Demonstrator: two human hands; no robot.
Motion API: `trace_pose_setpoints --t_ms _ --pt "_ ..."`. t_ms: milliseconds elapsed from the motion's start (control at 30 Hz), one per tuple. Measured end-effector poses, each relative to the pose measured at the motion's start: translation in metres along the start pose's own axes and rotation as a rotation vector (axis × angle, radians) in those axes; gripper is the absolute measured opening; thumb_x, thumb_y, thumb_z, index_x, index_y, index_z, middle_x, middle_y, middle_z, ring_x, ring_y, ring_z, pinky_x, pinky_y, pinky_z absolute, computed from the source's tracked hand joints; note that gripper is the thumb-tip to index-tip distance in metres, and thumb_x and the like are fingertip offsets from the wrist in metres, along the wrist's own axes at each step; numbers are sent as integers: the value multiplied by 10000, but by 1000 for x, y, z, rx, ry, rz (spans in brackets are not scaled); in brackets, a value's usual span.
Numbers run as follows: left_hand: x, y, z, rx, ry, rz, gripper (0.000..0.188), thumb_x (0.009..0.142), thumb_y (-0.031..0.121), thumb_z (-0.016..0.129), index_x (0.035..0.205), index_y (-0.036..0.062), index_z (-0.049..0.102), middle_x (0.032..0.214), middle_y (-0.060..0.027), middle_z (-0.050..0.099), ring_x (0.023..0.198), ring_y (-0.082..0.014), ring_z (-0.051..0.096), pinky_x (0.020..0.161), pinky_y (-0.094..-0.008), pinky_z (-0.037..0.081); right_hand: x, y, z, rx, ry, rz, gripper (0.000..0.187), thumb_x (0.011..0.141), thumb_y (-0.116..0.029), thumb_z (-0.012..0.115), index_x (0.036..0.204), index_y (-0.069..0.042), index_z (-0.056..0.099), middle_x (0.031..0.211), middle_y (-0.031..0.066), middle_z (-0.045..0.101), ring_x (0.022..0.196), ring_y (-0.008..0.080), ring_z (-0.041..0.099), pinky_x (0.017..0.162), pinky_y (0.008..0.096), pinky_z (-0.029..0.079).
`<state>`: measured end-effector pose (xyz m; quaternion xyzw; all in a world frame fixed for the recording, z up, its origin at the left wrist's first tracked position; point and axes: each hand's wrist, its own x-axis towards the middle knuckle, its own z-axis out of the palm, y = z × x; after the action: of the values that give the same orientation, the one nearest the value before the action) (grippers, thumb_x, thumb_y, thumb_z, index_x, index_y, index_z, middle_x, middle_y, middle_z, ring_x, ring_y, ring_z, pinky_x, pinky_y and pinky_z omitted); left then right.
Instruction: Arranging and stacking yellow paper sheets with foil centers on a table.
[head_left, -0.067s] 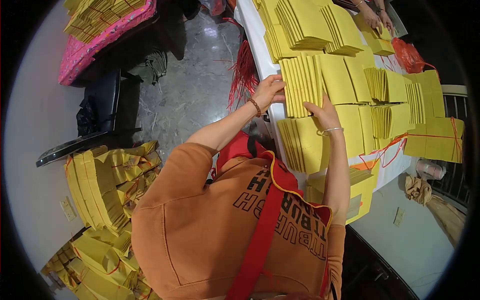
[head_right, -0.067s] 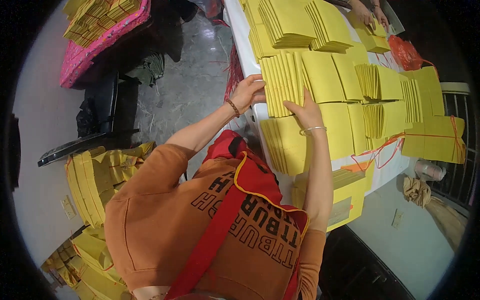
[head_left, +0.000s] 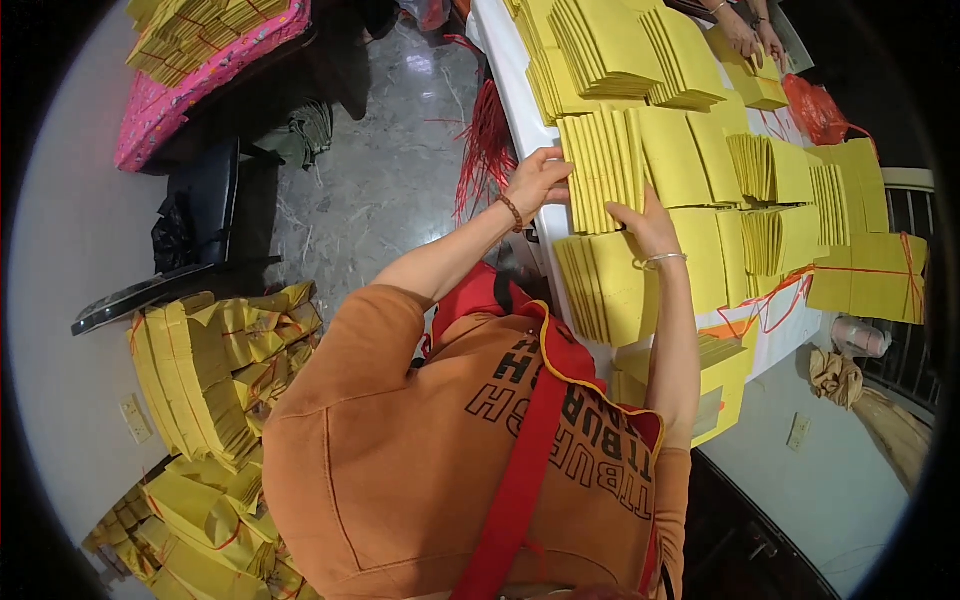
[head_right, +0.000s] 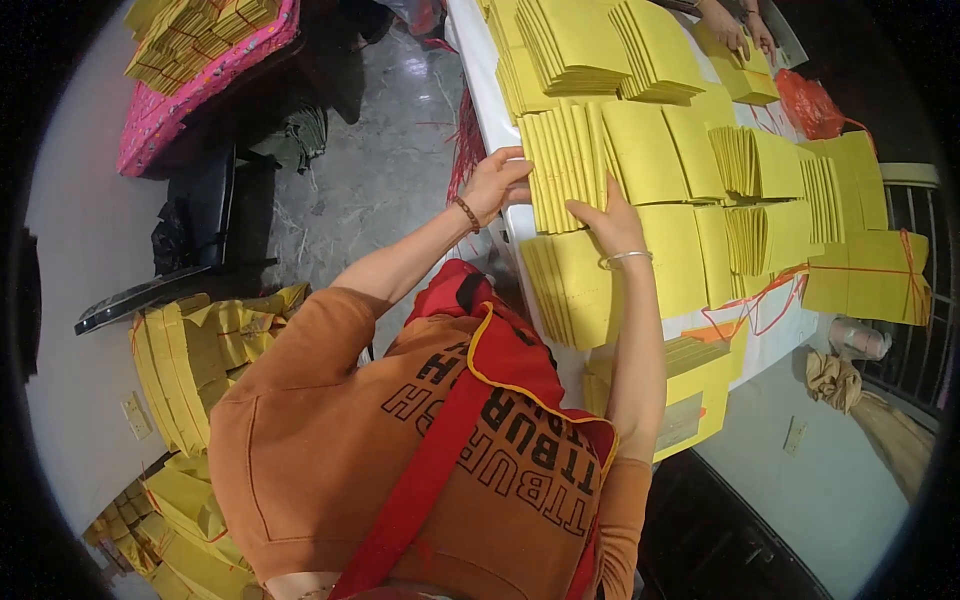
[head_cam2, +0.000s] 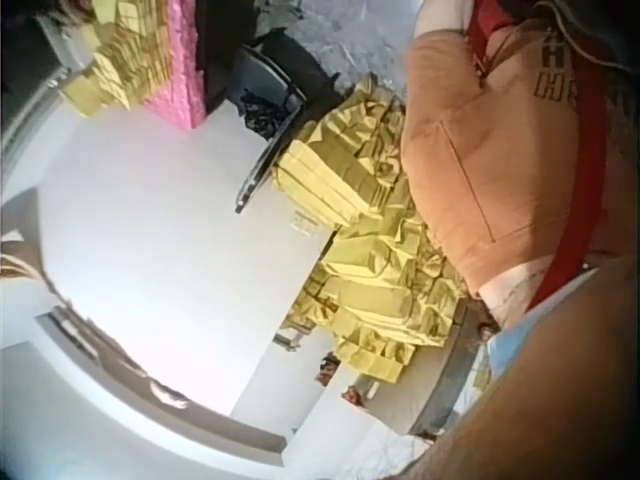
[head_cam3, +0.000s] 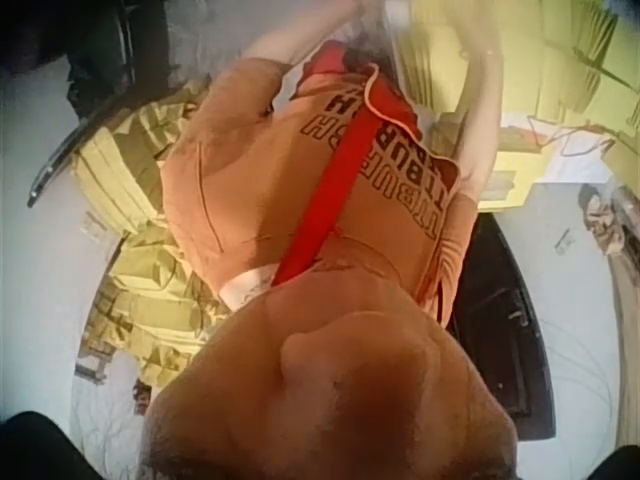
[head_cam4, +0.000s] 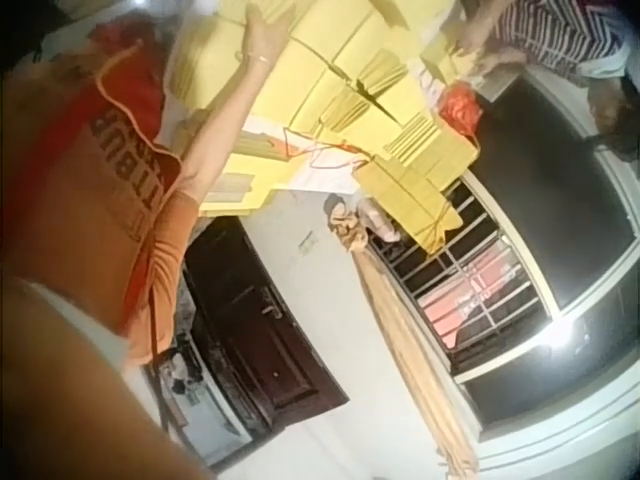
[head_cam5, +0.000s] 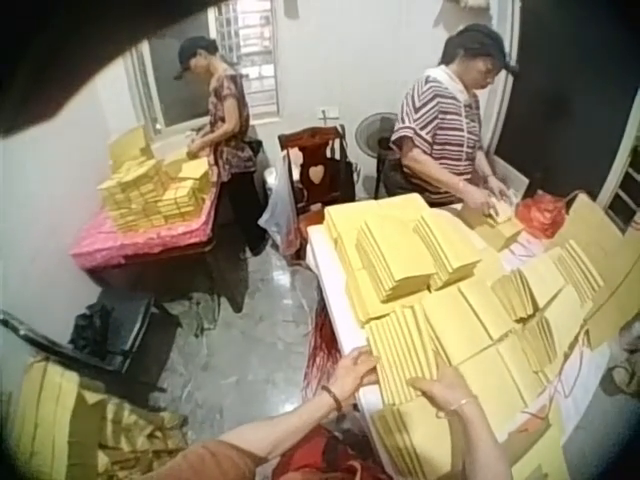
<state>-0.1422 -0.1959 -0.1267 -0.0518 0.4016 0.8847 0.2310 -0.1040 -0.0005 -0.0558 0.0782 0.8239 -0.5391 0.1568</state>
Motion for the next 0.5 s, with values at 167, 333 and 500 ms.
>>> trace_pose_setpoints --t_ms 167,333,500 --pt "3 -3 3 92 20 35 371 877 142 563 1166 -23 400 971 -120 601 827 -182 635 676 -287 555 1 3 0 -62 48 14 756 722 -267 692 1329 33 357 1092 154 617 966 199 601 855 279 451" --pt "8 -7 2 32 19 28 365 884 118 524 1180 -40 379 1072 -164 562 936 -231 613 760 -353 545 4 10 1 -20 66 -3 598 773 -169 662 1271 33 401 1083 109 596 928 161 571 823 271 446" --pt "2 -3 11 200 95 58 377 868 158 561 1170 -12 413 991 -106 581 840 -169 603 706 -307 516 7 16 0 -186 89 4 722 717 -310 671 1303 9 393 1096 156 605 984 234 580 866 302 437"
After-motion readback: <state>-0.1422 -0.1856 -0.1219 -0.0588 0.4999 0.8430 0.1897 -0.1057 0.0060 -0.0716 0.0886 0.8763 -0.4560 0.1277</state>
